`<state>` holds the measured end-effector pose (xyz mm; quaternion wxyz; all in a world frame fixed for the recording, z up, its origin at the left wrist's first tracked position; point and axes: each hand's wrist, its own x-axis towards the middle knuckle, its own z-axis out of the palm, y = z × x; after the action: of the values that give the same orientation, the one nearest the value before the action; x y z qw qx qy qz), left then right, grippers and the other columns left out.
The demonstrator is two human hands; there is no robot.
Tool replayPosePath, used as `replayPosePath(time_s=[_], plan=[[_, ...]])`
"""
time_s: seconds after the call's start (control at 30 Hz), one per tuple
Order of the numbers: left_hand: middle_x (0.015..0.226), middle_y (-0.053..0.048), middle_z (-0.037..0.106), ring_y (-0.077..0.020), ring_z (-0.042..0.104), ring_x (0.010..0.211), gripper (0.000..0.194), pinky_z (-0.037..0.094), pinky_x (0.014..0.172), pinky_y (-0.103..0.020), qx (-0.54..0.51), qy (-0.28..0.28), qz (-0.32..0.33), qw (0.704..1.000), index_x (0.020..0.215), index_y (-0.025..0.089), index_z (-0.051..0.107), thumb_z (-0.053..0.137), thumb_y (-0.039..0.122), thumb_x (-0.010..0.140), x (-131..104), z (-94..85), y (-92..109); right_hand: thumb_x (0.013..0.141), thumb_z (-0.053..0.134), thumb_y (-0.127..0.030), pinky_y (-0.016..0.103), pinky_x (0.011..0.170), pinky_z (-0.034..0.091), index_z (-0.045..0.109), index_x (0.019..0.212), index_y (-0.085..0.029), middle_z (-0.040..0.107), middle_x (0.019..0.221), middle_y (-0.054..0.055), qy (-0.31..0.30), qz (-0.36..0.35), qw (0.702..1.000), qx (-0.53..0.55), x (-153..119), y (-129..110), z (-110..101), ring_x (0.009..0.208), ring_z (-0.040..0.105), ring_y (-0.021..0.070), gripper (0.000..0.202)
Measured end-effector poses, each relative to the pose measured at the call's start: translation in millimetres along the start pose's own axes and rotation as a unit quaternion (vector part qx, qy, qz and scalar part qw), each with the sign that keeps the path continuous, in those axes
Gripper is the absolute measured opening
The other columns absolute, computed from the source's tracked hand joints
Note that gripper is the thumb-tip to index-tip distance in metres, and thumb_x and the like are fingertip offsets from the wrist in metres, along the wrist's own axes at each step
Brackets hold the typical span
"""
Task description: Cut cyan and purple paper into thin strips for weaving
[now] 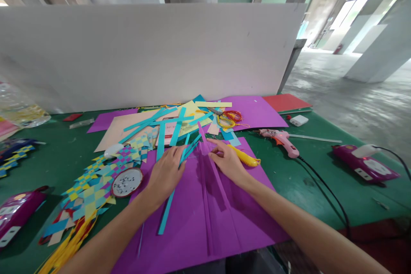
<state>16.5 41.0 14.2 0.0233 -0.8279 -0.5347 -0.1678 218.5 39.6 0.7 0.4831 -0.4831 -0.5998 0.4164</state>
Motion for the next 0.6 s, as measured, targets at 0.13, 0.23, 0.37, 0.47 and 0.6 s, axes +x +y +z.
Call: replayPosePath(time_s=[0.13,0.23,0.37,0.47,0.6], plan=[[0.12,-0.012,0.061,-0.0278,0.058,0.11,0.042,0.045,0.094,-0.043,-0.025,0.002,-0.006,1.0,0.127,0.018,0.049,0.044,0.015,0.085,1.9,-0.2,-1.6,0.075,0.054,-0.018,0.027,0.062,0.045,0.054,0.122,-0.019,0.056,0.072,-0.001,0.011,0.022,1.0,0.006,0.6,-1.9,-1.1,0.066,0.053,0.0145,0.047],[0.118,-0.012,0.063,-0.0286,0.06,0.107,0.044,0.046,0.092,-0.043,-0.048,0.007,-0.012,0.999,0.128,0.018,0.049,0.045,0.014,0.084,2.6,-1.0,-0.5,0.075,0.056,-0.021,0.024,0.056,0.042,0.052,0.124,-0.019,0.056,0.073,-0.001,0.01,0.03,1.0,0.004,1.0,-3.4,-2.2,0.064,0.051,0.0133,0.049],[0.111,-0.011,0.066,-0.0279,0.062,0.101,0.039,0.048,0.089,-0.042,-0.088,0.037,-0.03,0.995,0.124,0.018,0.054,0.047,0.019,0.085,2.2,-5.9,4.6,0.077,0.057,-0.025,0.022,0.048,0.037,0.05,0.126,-0.019,0.056,0.075,-0.002,0.005,0.045,0.999,0.012,-1.2,-4.6,-2.9,0.055,0.046,0.01,0.05],[0.107,-0.008,0.068,-0.0228,0.065,0.089,0.034,0.051,0.084,-0.038,-0.153,0.063,-0.055,0.985,0.119,0.021,0.057,0.05,0.024,0.085,2.1,-9.1,8.3,0.078,0.055,-0.028,0.023,0.048,0.037,0.047,0.129,-0.019,0.055,0.074,-0.003,-0.003,0.048,0.999,0.007,-3.2,-0.4,-2.0,0.05,0.044,0.009,0.052],[0.108,-0.008,0.069,-0.0203,0.066,0.088,0.032,0.053,0.081,-0.033,-0.306,0.065,-0.103,0.944,0.113,0.019,0.06,0.056,0.031,0.084,4.7,-11.7,9.9,0.078,0.059,-0.031,0.028,0.062,0.043,0.052,0.126,-0.018,0.058,0.078,0.001,0.025,0.002,0.996,-0.086,4.2,-2.2,-6.0,0.062,0.052,0.0134,0.05]])
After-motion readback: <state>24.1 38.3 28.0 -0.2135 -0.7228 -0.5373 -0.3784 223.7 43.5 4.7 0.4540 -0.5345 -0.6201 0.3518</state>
